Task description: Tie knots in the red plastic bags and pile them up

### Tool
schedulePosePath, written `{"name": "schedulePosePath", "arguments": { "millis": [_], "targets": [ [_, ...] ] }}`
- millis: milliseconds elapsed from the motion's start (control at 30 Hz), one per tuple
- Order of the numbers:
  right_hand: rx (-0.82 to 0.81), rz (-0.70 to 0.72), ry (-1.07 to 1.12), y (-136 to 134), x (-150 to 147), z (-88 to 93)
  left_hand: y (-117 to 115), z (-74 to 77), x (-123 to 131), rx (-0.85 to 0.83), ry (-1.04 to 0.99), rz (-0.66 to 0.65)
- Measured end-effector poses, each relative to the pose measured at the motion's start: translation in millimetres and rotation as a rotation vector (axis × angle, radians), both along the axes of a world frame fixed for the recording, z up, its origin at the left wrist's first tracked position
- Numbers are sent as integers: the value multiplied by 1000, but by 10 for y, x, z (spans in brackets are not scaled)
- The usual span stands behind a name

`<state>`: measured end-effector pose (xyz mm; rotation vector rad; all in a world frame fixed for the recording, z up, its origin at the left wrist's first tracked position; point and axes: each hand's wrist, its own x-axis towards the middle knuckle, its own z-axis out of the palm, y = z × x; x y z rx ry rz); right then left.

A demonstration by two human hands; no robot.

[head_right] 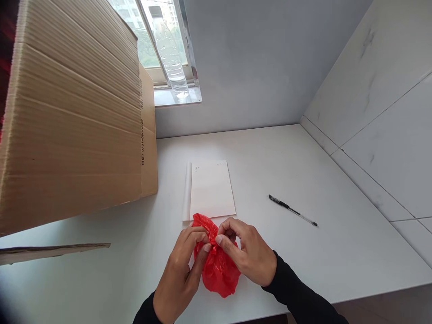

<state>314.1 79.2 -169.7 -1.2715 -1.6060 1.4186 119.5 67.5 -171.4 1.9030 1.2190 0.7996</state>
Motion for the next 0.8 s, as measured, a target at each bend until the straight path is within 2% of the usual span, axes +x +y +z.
{"name": "schedulePosePath", "arguments": {
  "millis": [167, 233, 333, 433, 500, 567, 667, 733, 800],
  "targets": [
    [-120, -119, 127, 18, 46, -75, 0, 37, -42, -199, -150, 145],
    [-138, -121, 157, 28, 46, -78, 2, 45, -51, -182, -136, 142],
    [-117, -99, 157, 27, 19, -42, 0, 38, -34, -66, -59, 103],
    [-74, -28, 79, 7, 0, -17, 0, 24, -7, 3, -37, 84],
    [-55, -27, 30, -4, 5, -36, 2, 17, -4, 19, -66, 117],
    [-67, -105, 50, -4, 20, -77, 4, 15, -18, -28, -112, 200],
    [-108, -201, 145, 19, 40, -126, 4, 19, -44, -189, -168, 287],
    [-101, -195, 142, 39, 40, -125, -1, 24, -44, -220, -168, 265],
    [-77, -160, 90, 50, 32, -107, -8, 26, -25, -146, -133, 216]
  ]
}}
